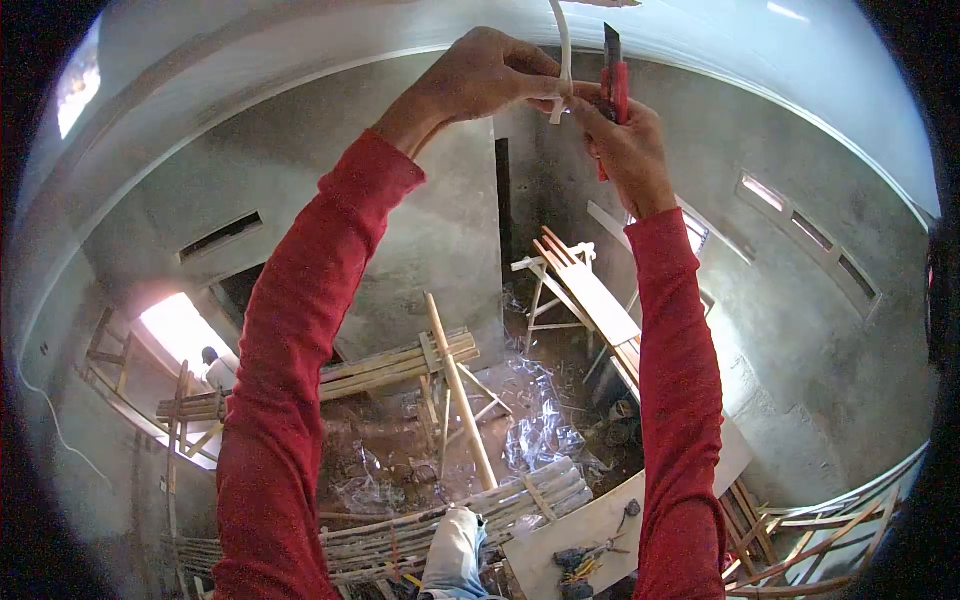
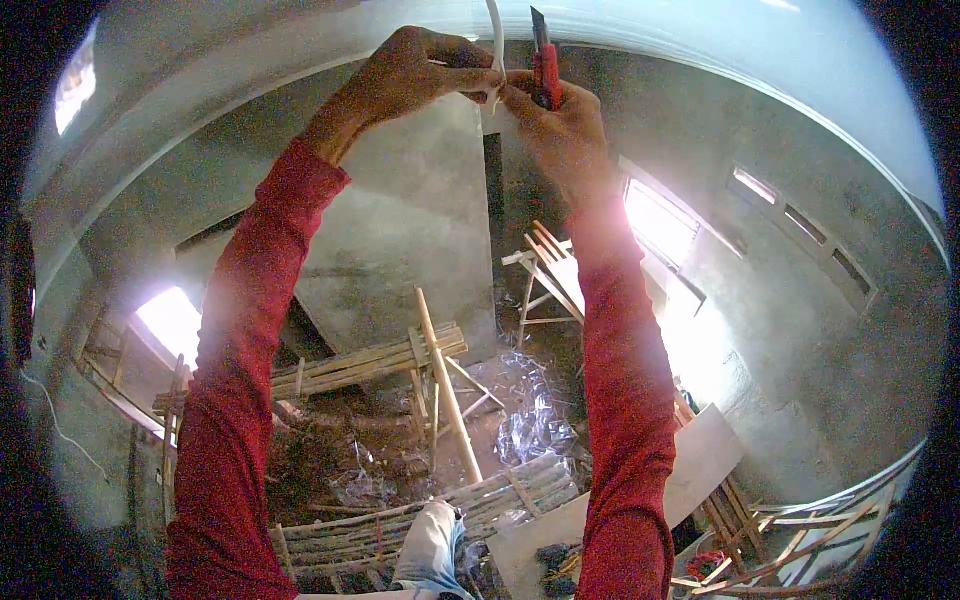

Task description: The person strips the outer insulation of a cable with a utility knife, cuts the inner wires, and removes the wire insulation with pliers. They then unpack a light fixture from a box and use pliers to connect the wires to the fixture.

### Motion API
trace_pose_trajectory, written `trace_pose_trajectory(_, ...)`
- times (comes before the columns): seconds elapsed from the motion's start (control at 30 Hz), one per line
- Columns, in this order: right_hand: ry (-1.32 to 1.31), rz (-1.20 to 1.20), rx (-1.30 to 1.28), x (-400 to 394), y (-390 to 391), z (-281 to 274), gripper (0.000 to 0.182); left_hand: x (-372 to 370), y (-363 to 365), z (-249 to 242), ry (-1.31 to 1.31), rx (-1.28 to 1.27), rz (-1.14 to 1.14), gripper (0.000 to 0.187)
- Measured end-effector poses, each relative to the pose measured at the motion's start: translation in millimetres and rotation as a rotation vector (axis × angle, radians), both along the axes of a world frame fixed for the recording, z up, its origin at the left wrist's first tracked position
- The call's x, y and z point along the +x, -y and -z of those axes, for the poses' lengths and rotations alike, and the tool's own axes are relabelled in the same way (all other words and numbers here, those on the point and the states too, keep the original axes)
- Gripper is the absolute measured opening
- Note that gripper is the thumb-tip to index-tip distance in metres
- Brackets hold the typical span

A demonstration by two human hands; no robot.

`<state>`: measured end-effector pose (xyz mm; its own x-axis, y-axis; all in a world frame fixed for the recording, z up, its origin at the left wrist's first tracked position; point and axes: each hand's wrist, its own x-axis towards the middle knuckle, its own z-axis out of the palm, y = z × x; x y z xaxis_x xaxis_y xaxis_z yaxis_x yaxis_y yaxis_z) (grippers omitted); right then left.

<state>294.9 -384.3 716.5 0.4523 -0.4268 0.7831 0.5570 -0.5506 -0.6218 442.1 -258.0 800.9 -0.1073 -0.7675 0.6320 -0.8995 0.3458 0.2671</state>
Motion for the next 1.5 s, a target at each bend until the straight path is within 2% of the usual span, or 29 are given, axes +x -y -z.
trace_pose_trajectory(0.07, 0.006, 0.027, -0.010, 2.6, 1.0, 0.6, 0.027, 1.3, -2.9, 2.0, 0.013, -0.009, -0.010, 0.028)
trace_pose_trajectory(0.27, -0.053, -0.127, 0.095, 3.4, 10.6, 3.9, 0.028, 12.4, 1.2, 13.8, -0.022, -0.027, 0.074, 0.028)
trace_pose_trajectory(0.33, -0.009, -0.295, 0.200, 6.5, 9.1, 7.1, 0.027, 14.7, 1.9, 13.7, -0.022, -0.037, 0.104, 0.029)
trace_pose_trajectory(0.43, 0.029, -0.377, 0.316, 9.9, 2.0, 8.3, 0.026, 16.4, 4.8, 11.0, 0.034, -0.020, 0.100, 0.031)
trace_pose_trajectory(0.5, 0.019, -0.316, 0.293, 7.7, 0.8, 9.4, 0.027, 11.7, 5.4, 13.6, -0.062, 0.038, 0.155, 0.033)
trace_pose_trajectory(0.6, -0.028, -0.191, 0.214, 5.4, 4.9, 7.2, 0.029, 4.8, -3.8, 11.1, -0.086, 0.098, 0.054, 0.036)
trace_pose_trajectory(0.77, -0.077, -0.032, 0.033, 2.3, 3.8, 4.1, 0.034, 5.5, -1.1, 14.4, -0.097, 0.119, 0.058, 0.037)
trace_pose_trajectory(0.93, -0.017, -0.075, 0.008, 0.3, -2.4, 10.5, 0.034, -1.0, -0.4, 23.5, -0.164, 0.112, 0.056, 0.037)
trace_pose_trajectory(1.03, -0.077, -0.026, 0.014, -4.7, -3.4, 7.9, 0.036, -2.5, 1.8, 27.5, -0.232, 0.148, 0.033, 0.038)
trace_pose_trajectory(1.13, -0.051, -0.049, -0.088, -2.0, 5.7, 7.4, 0.037, 5.0, 5.1, 28.4, -0.256, 0.149, 0.073, 0.040)
trace_pose_trajectory(1.27, -0.068, -0.067, -0.042, -3.5, 14.7, 10.5, 0.033, 12.5, 4.7, 31.3, -0.326, 0.192, 0.213, 0.041)
trace_pose_trajectory(1.33, -0.143, -0.246, 0.108, -6.8, 22.4, 12.9, 0.025, 16.5, 7.2, 33.1, -0.364, 0.215, 0.250, 0.041)
trace_pose_trajectory(1.37, -0.142, -0.248, 0.114, -6.5, 24.2, 15.4, 0.025, 17.0, 9.8, 35.7, -0.444, 0.229, 0.310, 0.040)
trace_pose_trajectory(1.4, -0.120, -0.349, 0.193, -6.9, 24.6, 18.1, 0.023, 15.7, 11.6, 38.6, -0.526, 0.245, 0.370, 0.039)
trace_pose_trajectory(1.43, -0.096, -0.449, 0.265, -6.5, 25.2, 18.1, 0.020, 14.8, 12.6, 40.2, -0.525, 0.244, 0.369, 0.039)
trace_pose_trajectory(1.47, -0.092, -0.449, 0.261, -6.4, 25.1, 17.9, 0.020, 13.2, 13.7, 42.1, -0.452, 0.176, 0.262, 0.037)
trace_pose_trajectory(1.5, -0.095, -0.301, 0.200, -6.6, 22.3, 18.8, 0.017, 8.5, 12.0, 43.3, -0.380, 0.108, 0.157, 0.035)
